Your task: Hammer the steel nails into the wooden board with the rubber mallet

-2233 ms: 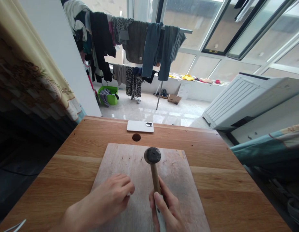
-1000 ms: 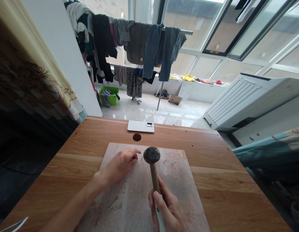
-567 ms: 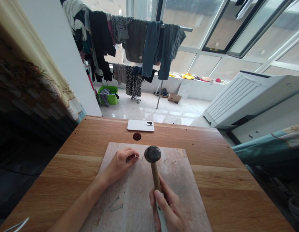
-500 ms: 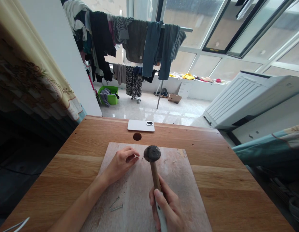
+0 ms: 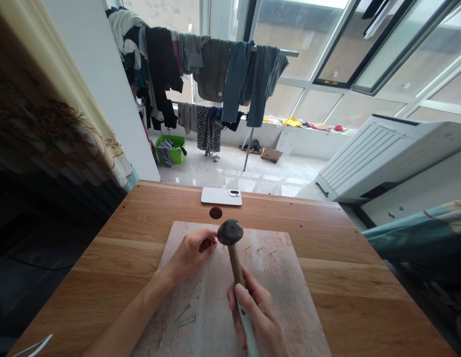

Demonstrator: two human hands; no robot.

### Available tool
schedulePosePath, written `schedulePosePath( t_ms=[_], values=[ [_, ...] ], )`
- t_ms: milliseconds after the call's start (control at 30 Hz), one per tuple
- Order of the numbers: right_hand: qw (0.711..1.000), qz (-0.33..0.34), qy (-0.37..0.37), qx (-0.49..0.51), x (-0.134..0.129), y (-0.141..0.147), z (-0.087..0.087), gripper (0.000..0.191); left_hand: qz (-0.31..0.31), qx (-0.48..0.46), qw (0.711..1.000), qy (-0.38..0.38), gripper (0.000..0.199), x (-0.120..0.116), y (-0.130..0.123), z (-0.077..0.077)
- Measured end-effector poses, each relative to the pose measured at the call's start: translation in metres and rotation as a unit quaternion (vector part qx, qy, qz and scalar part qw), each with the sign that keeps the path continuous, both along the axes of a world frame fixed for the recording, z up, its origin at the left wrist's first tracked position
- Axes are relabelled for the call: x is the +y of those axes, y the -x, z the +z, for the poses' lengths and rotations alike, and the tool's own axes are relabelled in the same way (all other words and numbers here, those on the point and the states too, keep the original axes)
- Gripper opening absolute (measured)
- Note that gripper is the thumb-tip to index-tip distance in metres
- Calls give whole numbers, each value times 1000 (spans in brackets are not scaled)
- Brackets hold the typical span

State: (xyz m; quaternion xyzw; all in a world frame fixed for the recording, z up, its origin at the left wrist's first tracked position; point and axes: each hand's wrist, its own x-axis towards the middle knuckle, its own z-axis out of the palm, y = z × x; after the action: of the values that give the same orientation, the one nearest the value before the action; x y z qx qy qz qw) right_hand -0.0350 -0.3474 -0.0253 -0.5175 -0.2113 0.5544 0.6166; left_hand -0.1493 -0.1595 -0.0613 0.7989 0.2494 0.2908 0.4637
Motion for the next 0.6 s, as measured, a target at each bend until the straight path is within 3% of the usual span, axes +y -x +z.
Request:
schedulePosePath(
  t_ms=[133,600],
  values=[
    [1000,8,-5,1,-2,1,-10,68,4,-4,1000,-3,24,1,0,-1],
    [999,24,-16,-14,-7,5,-13,69,7,8,1000,-2,27,0,1,5]
  ],
)
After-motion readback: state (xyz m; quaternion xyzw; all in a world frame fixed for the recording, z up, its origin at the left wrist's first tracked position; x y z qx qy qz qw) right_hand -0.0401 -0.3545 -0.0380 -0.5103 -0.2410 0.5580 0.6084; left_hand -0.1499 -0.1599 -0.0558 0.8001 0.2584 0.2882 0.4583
